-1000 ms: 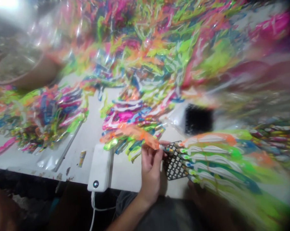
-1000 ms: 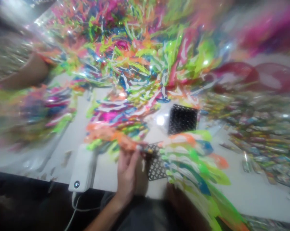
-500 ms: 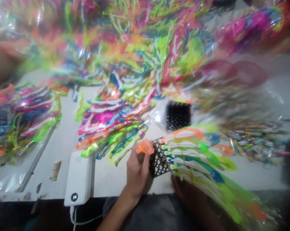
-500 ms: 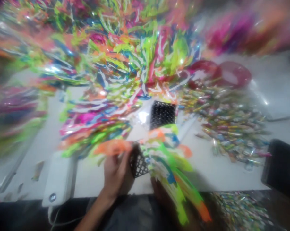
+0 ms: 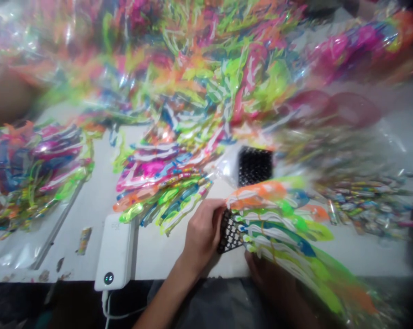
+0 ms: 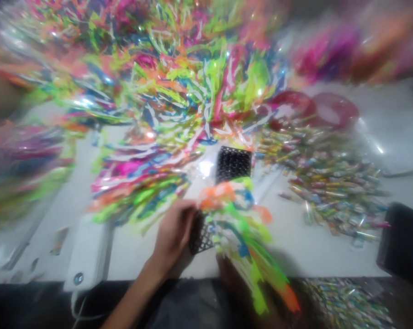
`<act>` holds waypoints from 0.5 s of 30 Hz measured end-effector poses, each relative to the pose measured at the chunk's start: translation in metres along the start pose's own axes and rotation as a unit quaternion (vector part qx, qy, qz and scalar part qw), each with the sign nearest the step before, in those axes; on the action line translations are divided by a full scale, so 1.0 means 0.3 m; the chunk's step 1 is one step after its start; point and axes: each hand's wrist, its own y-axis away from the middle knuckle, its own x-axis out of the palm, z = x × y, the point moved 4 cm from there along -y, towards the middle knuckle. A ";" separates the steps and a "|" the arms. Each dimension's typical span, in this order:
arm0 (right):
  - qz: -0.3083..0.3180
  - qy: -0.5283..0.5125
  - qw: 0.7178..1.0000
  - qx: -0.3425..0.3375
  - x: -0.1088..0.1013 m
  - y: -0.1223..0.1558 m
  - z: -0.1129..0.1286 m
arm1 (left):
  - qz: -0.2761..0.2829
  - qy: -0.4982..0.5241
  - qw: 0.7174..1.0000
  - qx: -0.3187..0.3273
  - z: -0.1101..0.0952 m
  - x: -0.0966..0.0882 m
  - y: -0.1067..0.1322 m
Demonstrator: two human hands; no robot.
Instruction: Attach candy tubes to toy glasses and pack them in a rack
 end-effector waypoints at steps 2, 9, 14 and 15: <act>-0.006 0.008 1.000 -0.016 -0.014 0.013 0.017 | -0.002 -0.008 1.000 0.000 -0.013 -0.004 0.001; -0.053 -0.016 0.997 -0.057 -0.089 -0.016 0.088 | -0.044 -0.102 0.992 -0.054 -0.034 -0.166 -0.004; -0.059 -0.031 0.995 -0.079 -0.114 -0.138 0.161 | -0.109 -0.261 0.939 -0.195 0.028 -0.305 -0.052; -0.057 -0.034 0.994 -0.084 -0.111 -0.167 0.184 | -0.100 -0.282 0.930 -0.213 0.040 -0.310 -0.066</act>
